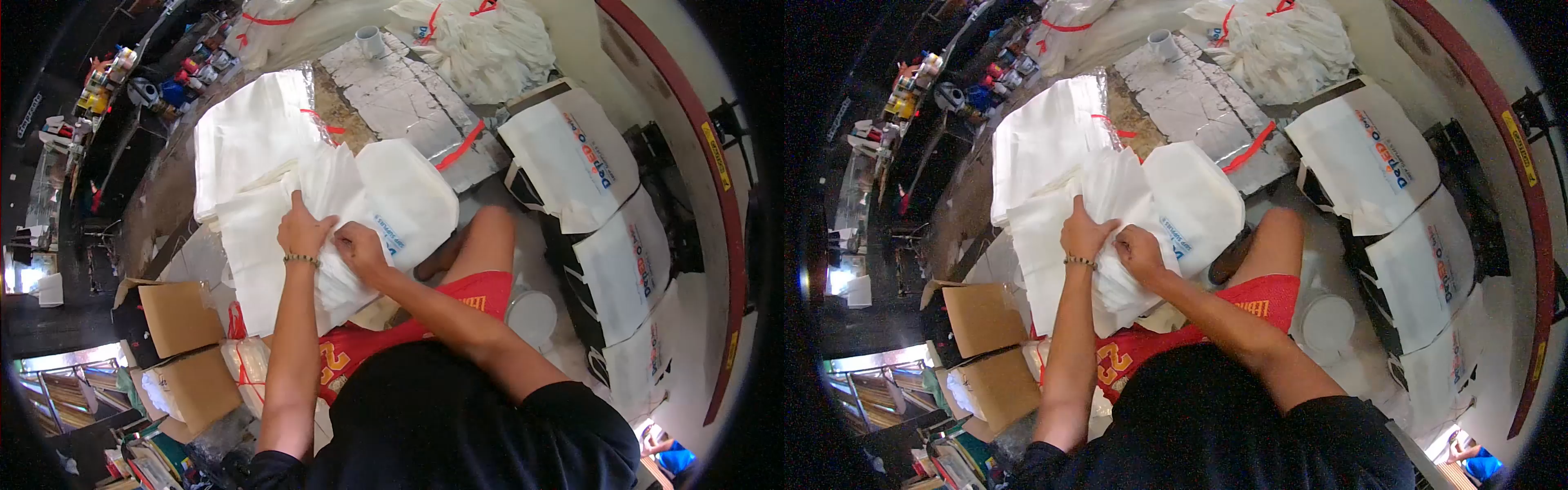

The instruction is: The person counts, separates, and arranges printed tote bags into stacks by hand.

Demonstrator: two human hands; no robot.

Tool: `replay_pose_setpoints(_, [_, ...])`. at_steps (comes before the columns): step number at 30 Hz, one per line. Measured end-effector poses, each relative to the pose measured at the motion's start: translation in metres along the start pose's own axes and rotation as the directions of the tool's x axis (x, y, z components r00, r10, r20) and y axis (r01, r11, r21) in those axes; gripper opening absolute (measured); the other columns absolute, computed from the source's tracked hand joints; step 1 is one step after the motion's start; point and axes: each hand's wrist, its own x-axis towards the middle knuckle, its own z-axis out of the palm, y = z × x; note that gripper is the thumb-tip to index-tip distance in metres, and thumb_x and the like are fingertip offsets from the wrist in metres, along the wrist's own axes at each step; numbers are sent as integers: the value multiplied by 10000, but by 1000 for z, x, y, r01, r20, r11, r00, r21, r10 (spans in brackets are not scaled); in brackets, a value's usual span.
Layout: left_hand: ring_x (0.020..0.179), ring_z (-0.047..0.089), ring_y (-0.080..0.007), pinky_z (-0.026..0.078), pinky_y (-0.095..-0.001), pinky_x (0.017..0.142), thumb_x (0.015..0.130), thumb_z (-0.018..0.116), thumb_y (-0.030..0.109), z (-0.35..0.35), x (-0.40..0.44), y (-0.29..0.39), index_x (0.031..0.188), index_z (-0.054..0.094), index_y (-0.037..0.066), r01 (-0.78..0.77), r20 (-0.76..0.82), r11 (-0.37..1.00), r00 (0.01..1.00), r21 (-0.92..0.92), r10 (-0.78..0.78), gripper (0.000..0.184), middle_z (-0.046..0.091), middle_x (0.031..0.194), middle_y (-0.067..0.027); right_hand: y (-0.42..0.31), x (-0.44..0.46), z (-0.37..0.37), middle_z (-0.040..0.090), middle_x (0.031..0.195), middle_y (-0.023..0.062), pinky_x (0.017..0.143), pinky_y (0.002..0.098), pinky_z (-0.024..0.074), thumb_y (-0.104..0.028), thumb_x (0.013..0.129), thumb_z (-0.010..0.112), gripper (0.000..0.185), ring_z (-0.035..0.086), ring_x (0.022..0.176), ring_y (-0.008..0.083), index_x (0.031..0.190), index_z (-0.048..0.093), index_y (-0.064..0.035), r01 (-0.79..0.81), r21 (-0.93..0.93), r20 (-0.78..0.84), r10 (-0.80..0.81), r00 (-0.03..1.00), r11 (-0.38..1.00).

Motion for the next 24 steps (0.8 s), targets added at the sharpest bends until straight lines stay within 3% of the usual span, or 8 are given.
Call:
replay_pose_setpoints(4, [921,671,-420,540,-481,795,606,852,355,9,8,-13,1346,445,82,-31,-16,999,999,-5,31,888,694,945,-238,11,13,-31,667,876,166,726,405,506,-165,826,718,184,634,799,337,895,683,2,-12,57,211,0,977,998])
replay_pose_setpoints(6, [924,671,-421,538,-481,803,614,852,339,8,6,-16,1346,445,79,-36,-22,999,999,-24,36,878,695,952,-235,29,21,-69,649,914,136,778,424,483,-285,831,733,260,602,881,319,936,683,-53,-25,-197,-51,16,999,980])
replay_pose_setpoints(7, [926,671,-421,538,-480,807,618,852,331,9,4,-16,1347,445,77,-34,-26,999,999,-36,33,873,696,956,-234,68,23,-90,637,1011,129,833,441,474,-346,815,746,377,589,934,319,1062,661,-74,-9,-411,-112,-41,993,911])
replay_pose_setpoints(8, [929,671,-421,537,-480,812,619,853,322,9,2,-16,1347,445,78,-31,-22,999,999,-40,31,870,695,959,-235,79,28,-116,608,1082,145,883,463,459,-369,794,754,447,567,1011,337,1108,642,-71,-151,-710,-119,93,988,688])
replay_pose_setpoints(9, [933,670,-421,536,-479,816,621,855,313,9,3,-15,1348,445,78,-30,-24,998,999,-46,29,867,695,962,-236,68,35,-140,581,1134,143,899,463,459,-373,764,766,469,540,1076,351,1106,647,-76,-339,-800,-175,349,921,495])
replay_pose_setpoints(19, [917,680,-416,542,-472,810,614,869,303,5,1,-10,1361,447,77,-2,-27,999,1000,-39,1,887,702,952,-237,99,27,-174,549,1114,135,893,466,445,-219,702,822,330,515,1067,347,956,679,-64,-341,-710,-172,318,932,616])
replay_pose_setpoints(22, [906,682,-412,544,-468,803,609,871,311,9,3,-15,1360,451,79,-24,-46,999,999,-45,22,892,704,944,-233,89,29,-171,553,1077,106,882,467,437,-252,709,807,253,526,1045,319,861,707,-75,-304,-780,-219,216,951,547])
replay_pose_setpoints(24, [906,682,-411,544,-467,803,605,872,315,12,6,-19,1358,452,80,-32,-46,997,999,-70,28,894,704,945,-233,78,29,-166,560,1045,95,864,467,431,-248,741,782,211,532,1025,309,842,724,-73,-215,-771,-162,142,977,600])
